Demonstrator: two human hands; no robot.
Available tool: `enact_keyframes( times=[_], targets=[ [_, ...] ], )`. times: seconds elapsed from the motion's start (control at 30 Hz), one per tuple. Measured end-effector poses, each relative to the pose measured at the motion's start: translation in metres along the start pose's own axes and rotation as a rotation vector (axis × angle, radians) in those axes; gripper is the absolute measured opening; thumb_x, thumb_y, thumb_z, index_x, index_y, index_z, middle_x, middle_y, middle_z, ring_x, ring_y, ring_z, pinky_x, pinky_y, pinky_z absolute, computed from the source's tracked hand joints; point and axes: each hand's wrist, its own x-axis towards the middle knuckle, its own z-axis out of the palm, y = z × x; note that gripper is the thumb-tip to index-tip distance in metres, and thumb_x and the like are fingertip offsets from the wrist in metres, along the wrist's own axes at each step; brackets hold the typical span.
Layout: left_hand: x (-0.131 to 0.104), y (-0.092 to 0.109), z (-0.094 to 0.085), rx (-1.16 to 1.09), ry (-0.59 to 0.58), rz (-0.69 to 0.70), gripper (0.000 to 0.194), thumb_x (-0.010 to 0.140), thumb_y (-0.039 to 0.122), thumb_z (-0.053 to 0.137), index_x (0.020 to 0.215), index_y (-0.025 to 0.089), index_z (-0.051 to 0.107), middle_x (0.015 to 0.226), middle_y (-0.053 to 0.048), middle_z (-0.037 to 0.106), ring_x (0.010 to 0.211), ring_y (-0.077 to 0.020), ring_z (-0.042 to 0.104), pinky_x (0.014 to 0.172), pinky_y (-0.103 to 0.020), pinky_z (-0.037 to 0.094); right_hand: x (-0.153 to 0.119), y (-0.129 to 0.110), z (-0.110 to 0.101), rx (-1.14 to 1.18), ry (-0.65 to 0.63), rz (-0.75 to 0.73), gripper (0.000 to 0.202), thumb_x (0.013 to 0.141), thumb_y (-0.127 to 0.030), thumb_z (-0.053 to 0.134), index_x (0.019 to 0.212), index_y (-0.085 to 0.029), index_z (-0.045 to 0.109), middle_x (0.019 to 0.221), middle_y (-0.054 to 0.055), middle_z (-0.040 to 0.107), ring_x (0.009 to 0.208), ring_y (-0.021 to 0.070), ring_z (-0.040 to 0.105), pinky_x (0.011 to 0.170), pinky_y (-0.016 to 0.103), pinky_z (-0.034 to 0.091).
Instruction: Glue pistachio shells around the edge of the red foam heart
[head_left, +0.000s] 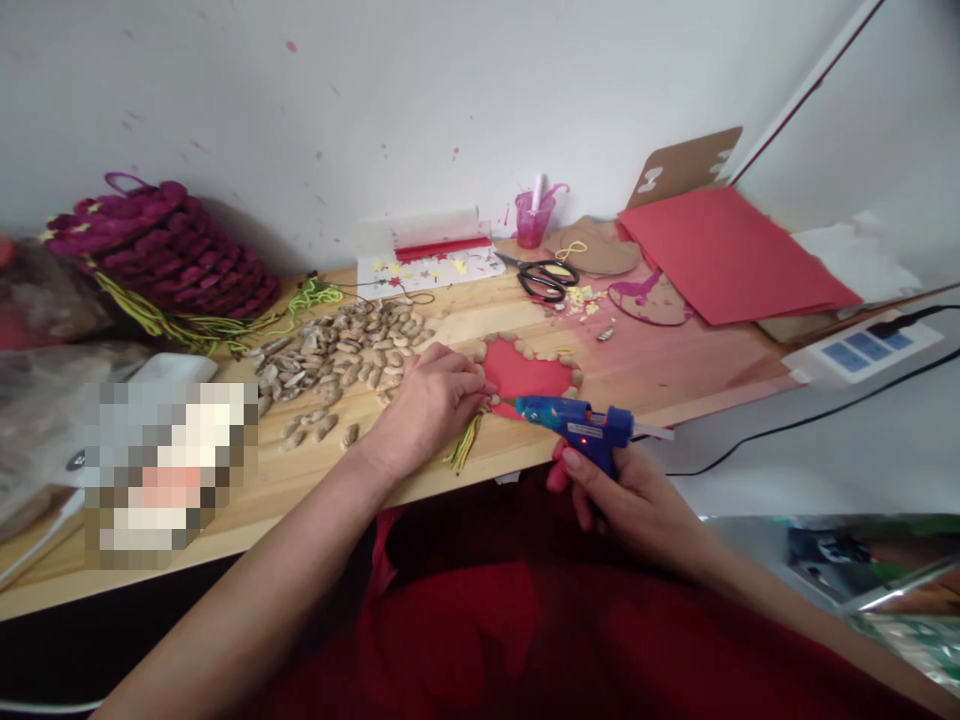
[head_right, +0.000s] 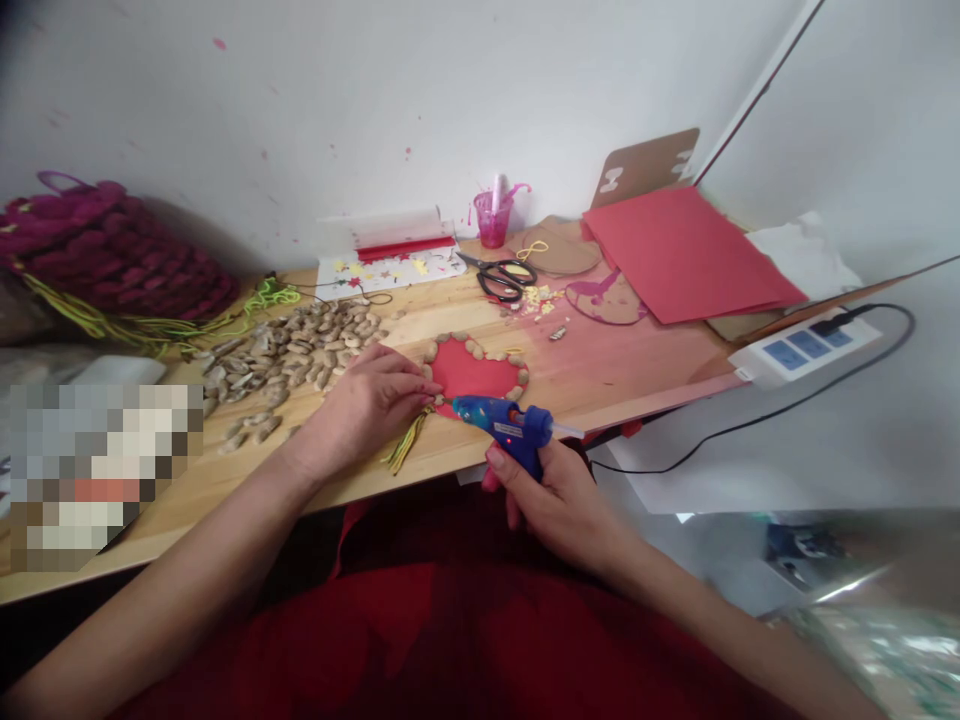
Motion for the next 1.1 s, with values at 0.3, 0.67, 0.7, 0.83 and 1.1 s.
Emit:
enact_keyframes(
  times=[0.3, 0.67, 0.7, 0.83, 1.1],
  targets=[
    [-0.018, 0.004, -0.005, 0.028, 0.180, -0.047, 0.024, 0.094, 0.016, 0.058, 0.111, 0.018, 0.075, 0.097, -0.009, 0.073, 0.090, -0.0223, 0.060, 0.086, -0.041, 0.049, 0.007, -0.006, -0.017, 0.553, 0.158, -0.032, 0.028, 0.091, -0.049, 0.067, 0.097, -0.022, 0.063, 0.075, -0.001, 0.071, 0.046, 0.0084, 0.058, 0.039, 0.019, 0.042],
    [-0.025, 0.017, -0.007, 0.234, 0.209, -0.017, 0.022, 0.094, 0.018, 0.061, 0.108, 0.025, 0.077, 0.096, -0.008, 0.067, 0.091, -0.0241, 0.053, 0.082, -0.043, 0.043, 0.037, -0.021, -0.036, 0.579, 0.322, -0.098, 0.038, 0.075, -0.054, 0.081, 0.089, -0.022, 0.065, 0.070, -0.001, 0.069, 0.052, 0.0114, 0.061, 0.042, 0.021, 0.046],
    [-0.027, 0.019, -0.006, 0.247, 0.176, -0.019, 0.024, 0.095, 0.018, 0.061, 0.111, 0.026, 0.076, 0.097, -0.009, 0.066, 0.092, -0.0245, 0.053, 0.082, -0.043, 0.042, 0.040, -0.021, -0.038, 0.577, 0.342, -0.114, 0.038, 0.074, -0.054, 0.081, 0.089, -0.022, 0.065, 0.071, -0.001, 0.068, 0.057, 0.0123, 0.063, 0.045, 0.020, 0.048],
    [-0.035, 0.025, -0.001, 0.265, 0.122, -0.050, 0.032, 0.096, 0.014, 0.056, 0.116, 0.030, 0.075, 0.095, -0.008, 0.065, 0.092, -0.0245, 0.050, 0.082, -0.043, 0.039, 0.057, -0.021, -0.045, 0.539, 0.442, -0.182, 0.036, 0.073, -0.054, 0.081, 0.086, -0.024, 0.066, 0.080, 0.000, 0.068, 0.076, 0.0168, 0.070, 0.055, 0.023, 0.054],
    [-0.040, 0.021, 0.003, 0.263, 0.080, -0.070, 0.036, 0.096, 0.011, 0.053, 0.117, 0.032, 0.074, 0.097, -0.008, 0.065, 0.094, -0.0246, 0.050, 0.085, -0.045, 0.036, 0.068, -0.020, -0.044, 0.510, 0.307, -0.130, 0.037, 0.073, -0.055, 0.081, 0.087, -0.024, 0.068, 0.098, 0.004, 0.074, 0.083, 0.0209, 0.074, 0.069, 0.032, 0.063]
  ],
)
